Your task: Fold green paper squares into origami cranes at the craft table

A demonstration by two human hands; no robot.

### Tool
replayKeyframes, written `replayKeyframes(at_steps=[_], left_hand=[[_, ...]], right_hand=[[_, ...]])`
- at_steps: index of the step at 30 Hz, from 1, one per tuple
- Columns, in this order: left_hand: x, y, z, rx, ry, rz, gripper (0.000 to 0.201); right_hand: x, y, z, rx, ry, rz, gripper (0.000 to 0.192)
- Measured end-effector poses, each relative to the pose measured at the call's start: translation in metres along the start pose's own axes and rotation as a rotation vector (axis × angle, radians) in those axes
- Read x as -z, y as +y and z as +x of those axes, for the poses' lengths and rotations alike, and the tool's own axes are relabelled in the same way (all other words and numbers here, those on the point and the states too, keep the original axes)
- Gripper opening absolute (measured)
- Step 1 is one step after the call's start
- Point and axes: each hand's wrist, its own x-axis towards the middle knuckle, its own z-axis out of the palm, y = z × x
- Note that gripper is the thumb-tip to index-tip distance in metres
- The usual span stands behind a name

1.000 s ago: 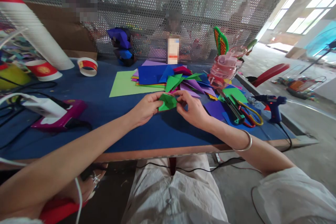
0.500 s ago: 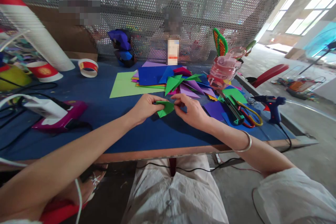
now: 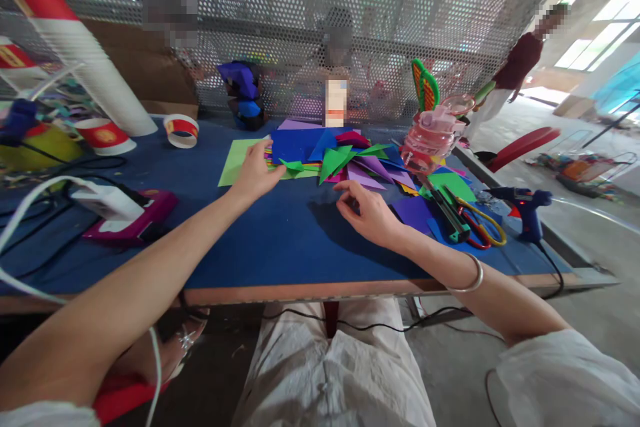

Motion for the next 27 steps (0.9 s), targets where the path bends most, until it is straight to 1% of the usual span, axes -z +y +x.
replayKeyframes(at_steps=[2,4,7,9,12,14,15,16,18,19,20,23,25,27], left_hand=[[0.001,0.000,-0.002,-0.068,0.008,0.099,0.051],[0.000,0.007,-0.007,-0.133,-0.023,0.151,0.041],[-0.007,0.024,-0.016,-0.247,-0.109,0.221,0.027],[-0.017,0.035,-0.019,-0.293,-0.185,0.268,0.024],[-0.037,0.046,-0.015,-0.307,-0.265,0.342,0.034],[-0.050,0.048,-0.008,-0.290,-0.295,0.381,0.043],[-0.056,0.048,-0.004,-0.277,-0.305,0.394,0.043],[-0.060,0.048,0.001,-0.261,-0.313,0.403,0.040],[-0.065,0.046,0.009,-0.216,-0.313,0.411,0.025],[-0.065,0.045,0.013,-0.190,-0.303,0.409,0.017],[-0.063,0.044,0.016,-0.164,-0.285,0.404,0.014],[-0.050,0.044,0.020,-0.099,-0.205,0.367,0.021],[-0.037,0.047,0.016,-0.076,-0.158,0.318,0.022],[-0.025,0.052,0.008,-0.063,-0.156,0.242,0.022]], right_hand=[[0.000,0.000,0.000,-0.010,-0.002,-0.012,0.026],[0.001,0.000,-0.001,-0.011,-0.009,-0.019,0.025],[0.001,0.001,-0.001,0.007,-0.013,-0.029,0.024],[0.001,0.002,-0.001,0.025,-0.008,-0.043,0.022],[0.001,0.003,-0.002,0.050,-0.004,-0.067,0.022],[0.002,0.004,-0.002,0.063,-0.001,-0.085,0.022],[0.003,0.005,-0.003,0.067,0.002,-0.094,0.023],[0.003,0.005,-0.003,0.070,0.004,-0.101,0.023],[0.005,0.006,-0.003,0.074,0.007,-0.109,0.023],[0.006,0.007,-0.003,0.075,0.006,-0.109,0.023],[0.007,0.008,-0.003,0.075,0.006,-0.109,0.023],[0.009,0.011,-0.003,0.064,0.008,-0.107,0.022],[0.009,0.012,-0.002,0.045,0.011,-0.084,0.020],[0.011,0.013,-0.001,0.029,0.032,-0.043,0.018]])
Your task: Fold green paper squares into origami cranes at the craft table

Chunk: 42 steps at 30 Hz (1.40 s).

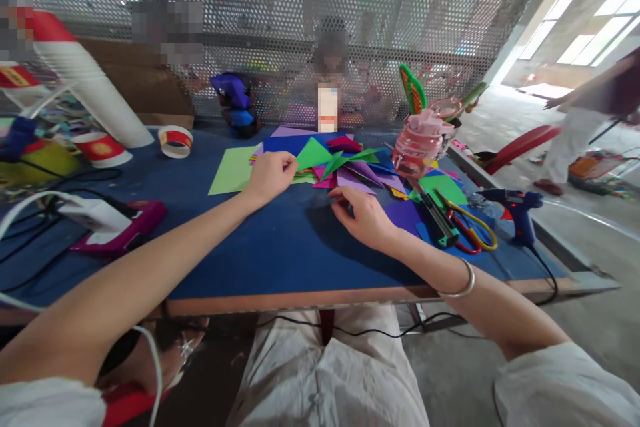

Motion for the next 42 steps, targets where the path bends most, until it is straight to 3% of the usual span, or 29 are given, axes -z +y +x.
replayKeyframes(at_steps=[5,7,12,15,19,24,29,42], left_hand=[[0.014,0.004,-0.031,-0.010,-0.179,-0.251,0.030],[0.014,0.003,-0.042,-0.022,-0.226,-0.327,0.032],[0.014,0.002,-0.057,-0.051,-0.296,-0.454,0.035],[0.017,0.004,-0.062,-0.037,-0.352,-0.551,0.041],[0.018,0.006,-0.063,0.049,-0.429,-0.690,0.056],[0.019,0.007,-0.065,0.197,-0.651,-0.935,0.068],[0.022,0.008,-0.066,0.243,-0.739,-1.003,0.075],[0.014,0.001,-0.067,0.259,-0.705,-1.083,0.050]], right_hand=[[0.007,0.000,0.005,-0.003,0.269,-0.003,0.024],[0.010,0.002,0.007,-0.009,0.322,-0.006,0.030],[0.008,0.008,0.009,-0.053,0.160,0.031,0.015],[0.006,0.009,0.008,-0.056,0.128,0.001,0.014],[0.005,0.006,0.006,0.008,0.098,0.013,0.008],[0.005,0.003,0.005,0.048,0.051,0.037,0.008],[0.007,0.002,0.004,0.098,0.044,0.078,0.013],[0.010,-0.003,0.003,0.194,0.057,0.063,0.032]])
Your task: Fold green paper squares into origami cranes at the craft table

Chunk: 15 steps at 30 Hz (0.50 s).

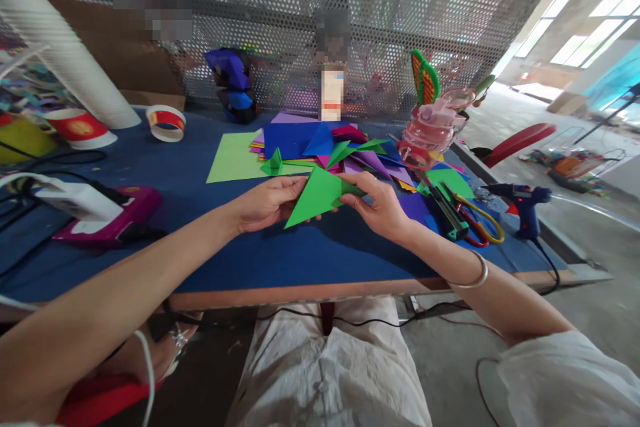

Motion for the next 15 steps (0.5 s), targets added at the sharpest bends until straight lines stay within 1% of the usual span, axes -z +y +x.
replayKeyframes(at_steps=[3,7,9,11,13,15], left_hand=[[-0.005,0.002,-0.001,-0.027,0.003,0.031,0.046],[-0.006,0.000,0.000,-0.043,-0.001,0.129,0.046],[-0.005,-0.002,0.001,-0.051,-0.010,0.187,0.054],[-0.003,-0.003,0.001,-0.067,-0.014,0.217,0.067],[-0.003,-0.004,0.001,-0.089,-0.006,0.216,0.081],[-0.003,-0.004,0.001,-0.110,0.013,0.203,0.089]], right_hand=[[-0.001,-0.002,0.000,0.011,-0.024,-0.007,0.032],[-0.002,-0.006,0.000,0.084,0.028,-0.021,0.015],[-0.002,-0.009,0.000,0.142,0.057,-0.068,0.011],[-0.002,-0.011,0.000,0.235,0.056,-0.151,0.015],[-0.001,-0.012,0.000,0.351,0.017,-0.249,0.021],[-0.001,-0.013,-0.001,0.458,-0.031,-0.352,0.025]])
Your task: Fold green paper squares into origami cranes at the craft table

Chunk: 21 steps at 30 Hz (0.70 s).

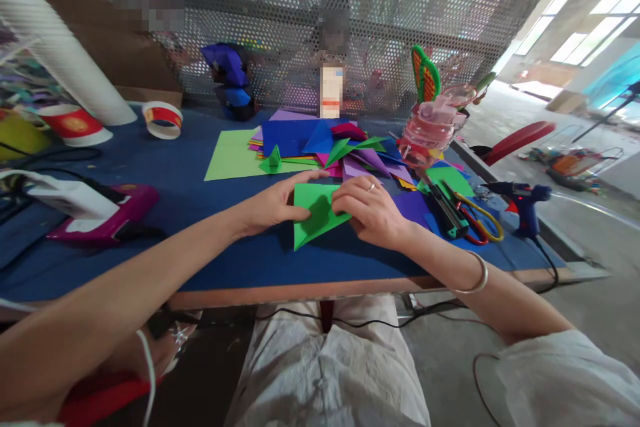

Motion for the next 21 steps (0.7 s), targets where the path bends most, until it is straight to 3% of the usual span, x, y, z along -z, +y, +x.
replayKeyframes(at_steps=[2,6,9,12,16,21], left_hand=[[0.000,0.000,0.001,-0.016,0.035,-0.014,0.086],[0.000,0.000,0.002,0.057,0.120,-0.077,0.054],[0.002,0.003,0.003,0.118,0.196,-0.167,0.042],[0.005,0.008,0.002,0.069,0.239,-0.190,0.033],[0.008,0.011,0.001,0.007,0.239,-0.071,0.036],[0.009,0.008,0.002,0.025,0.221,0.061,0.032]], right_hand=[[0.001,-0.002,0.000,0.101,-0.023,-0.086,0.021],[0.005,-0.006,0.002,0.211,0.007,-0.164,0.015],[0.006,-0.007,0.001,0.125,0.035,-0.204,0.021],[0.005,-0.006,-0.001,-0.030,0.067,-0.192,0.023],[0.001,0.000,-0.004,-0.157,0.112,-0.147,0.024],[-0.001,0.004,-0.007,-0.214,0.111,-0.108,0.025]])
